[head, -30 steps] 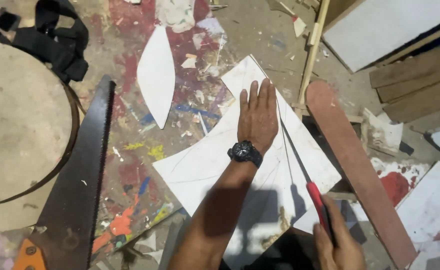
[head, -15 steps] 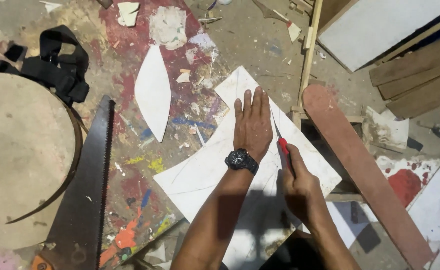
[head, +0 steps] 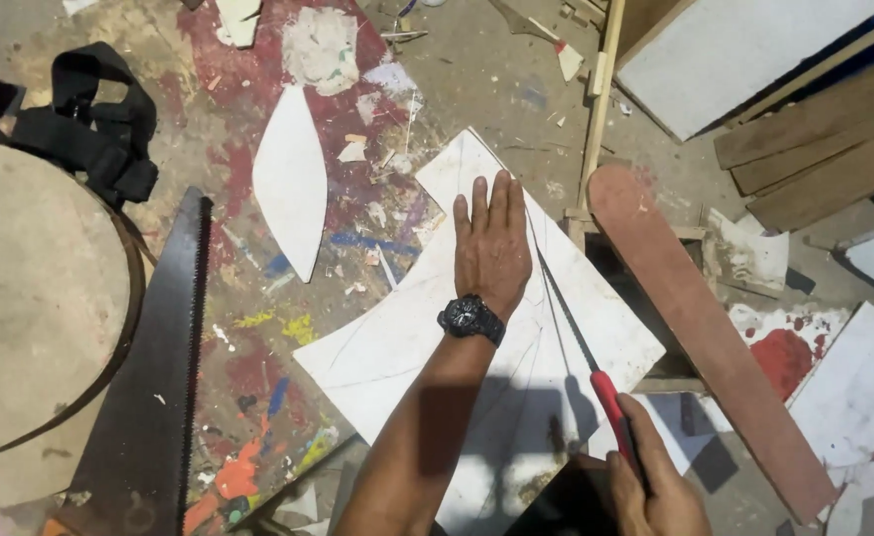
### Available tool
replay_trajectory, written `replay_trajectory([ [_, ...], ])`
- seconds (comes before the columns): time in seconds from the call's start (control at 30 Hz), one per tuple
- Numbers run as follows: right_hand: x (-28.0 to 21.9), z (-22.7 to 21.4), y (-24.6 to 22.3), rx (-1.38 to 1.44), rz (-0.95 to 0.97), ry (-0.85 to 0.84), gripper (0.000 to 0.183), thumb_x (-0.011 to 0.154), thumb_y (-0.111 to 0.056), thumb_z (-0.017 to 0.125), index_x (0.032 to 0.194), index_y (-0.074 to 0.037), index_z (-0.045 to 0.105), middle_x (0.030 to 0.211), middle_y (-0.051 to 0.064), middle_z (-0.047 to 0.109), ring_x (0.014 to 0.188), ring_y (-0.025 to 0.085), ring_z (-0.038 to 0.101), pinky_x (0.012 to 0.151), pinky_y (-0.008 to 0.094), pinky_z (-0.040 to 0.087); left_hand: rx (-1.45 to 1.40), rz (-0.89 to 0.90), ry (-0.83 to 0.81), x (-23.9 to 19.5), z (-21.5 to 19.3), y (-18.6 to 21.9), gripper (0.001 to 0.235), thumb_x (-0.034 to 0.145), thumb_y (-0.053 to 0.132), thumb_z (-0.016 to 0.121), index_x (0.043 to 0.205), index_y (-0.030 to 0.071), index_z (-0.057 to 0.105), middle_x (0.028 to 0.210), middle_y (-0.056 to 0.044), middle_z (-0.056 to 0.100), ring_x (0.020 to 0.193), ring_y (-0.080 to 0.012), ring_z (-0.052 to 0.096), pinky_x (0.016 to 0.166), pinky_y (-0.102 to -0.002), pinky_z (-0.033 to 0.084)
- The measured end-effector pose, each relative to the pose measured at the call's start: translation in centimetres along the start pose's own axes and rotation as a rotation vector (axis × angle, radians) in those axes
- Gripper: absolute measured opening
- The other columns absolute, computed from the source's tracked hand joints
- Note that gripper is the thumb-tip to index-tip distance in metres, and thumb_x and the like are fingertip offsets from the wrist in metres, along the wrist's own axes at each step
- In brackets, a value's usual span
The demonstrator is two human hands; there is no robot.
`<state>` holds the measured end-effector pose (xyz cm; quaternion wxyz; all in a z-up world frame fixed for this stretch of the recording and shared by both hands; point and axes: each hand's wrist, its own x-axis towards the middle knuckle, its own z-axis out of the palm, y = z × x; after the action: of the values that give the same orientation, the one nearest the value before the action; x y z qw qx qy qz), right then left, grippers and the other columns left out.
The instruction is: Cutting a specific shape out of a white board using a utility knife on a workshop floor.
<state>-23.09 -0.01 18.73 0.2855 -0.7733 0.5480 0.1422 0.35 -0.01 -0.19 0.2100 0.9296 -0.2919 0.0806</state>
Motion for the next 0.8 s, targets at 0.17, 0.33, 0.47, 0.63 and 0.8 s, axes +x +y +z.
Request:
replay_trajectory([
  [0.17, 2.9, 0.3, -5.8, 0.181, 0.067, -0.210, 0.057, 0.101, -0.022, 0.050, 0.154, -0.042, 0.048, 0.113, 0.011, 0.075, 0.073, 0.024, 0.063, 0.074, 0.032, 0.051, 0.000, 0.016, -0.020, -0.2, 0.1, 0.2, 0.064, 0.093, 0.005, 0.040, 0.157, 0.004, 0.037, 0.164, -0.014, 0.039, 0.154, -0.0385, 0.033, 0.127, -0.059, 0.018],
  [0.33, 6.0, 2.0, -7.8, 0.096, -0.130, -0.166, 0.061, 0.097, -0.018, 0.045, 0.155, -0.035, 0.041, 0.123, 0.020, 0.071, 0.101, 0.035, 0.070, 0.091, 0.037, 0.049, 0.007, 0.017, 0.092, 0.1, -0.1, 0.0, 0.056, 0.096, 0.009, 0.044, 0.152, 0.004, 0.046, 0.158, -0.015, 0.049, 0.149, -0.0387, 0.042, 0.124, -0.059, 0.027],
  [0.47, 5.2, 1.1, -7.7, -0.085, -0.028, -0.198, 0.063, 0.101, -0.021, 0.041, 0.159, -0.044, 0.031, 0.120, 0.029, 0.069, 0.104, 0.044, 0.070, 0.091, 0.043, 0.049, -0.013, 0.009, 0.069, -0.4, -0.3, 0.0, 0.061, 0.094, 0.006, 0.043, 0.156, 0.003, 0.040, 0.160, -0.015, 0.047, 0.150, -0.0385, 0.040, 0.125, -0.058, 0.027],
  [0.63, 5.1, 1.3, -6.1, 0.051, -0.155, -0.139, 0.073, 0.091, -0.047, 0.040, 0.163, -0.034, 0.036, 0.104, 0.019, 0.075, 0.084, 0.032, 0.067, 0.079, 0.036, 0.047, -0.002, -0.004, -0.002, 0.2, -0.3, 0.2, 0.059, 0.096, 0.011, 0.040, 0.155, 0.006, 0.043, 0.162, -0.013, 0.043, 0.152, -0.0392, 0.037, 0.127, -0.056, 0.023],
  [0.8, 6.4, 3.3, -6.9, 0.062, -0.089, -0.113, 0.065, 0.099, -0.023, 0.046, 0.160, -0.040, 0.034, 0.113, 0.022, 0.072, 0.094, 0.034, 0.068, 0.087, 0.038, 0.047, -0.033, -0.003, 0.010, 0.1, 0.2, 0.0, 0.060, 0.094, 0.007, 0.041, 0.155, 0.006, 0.042, 0.163, -0.014, 0.042, 0.152, -0.0409, 0.035, 0.127, -0.059, 0.020],
])
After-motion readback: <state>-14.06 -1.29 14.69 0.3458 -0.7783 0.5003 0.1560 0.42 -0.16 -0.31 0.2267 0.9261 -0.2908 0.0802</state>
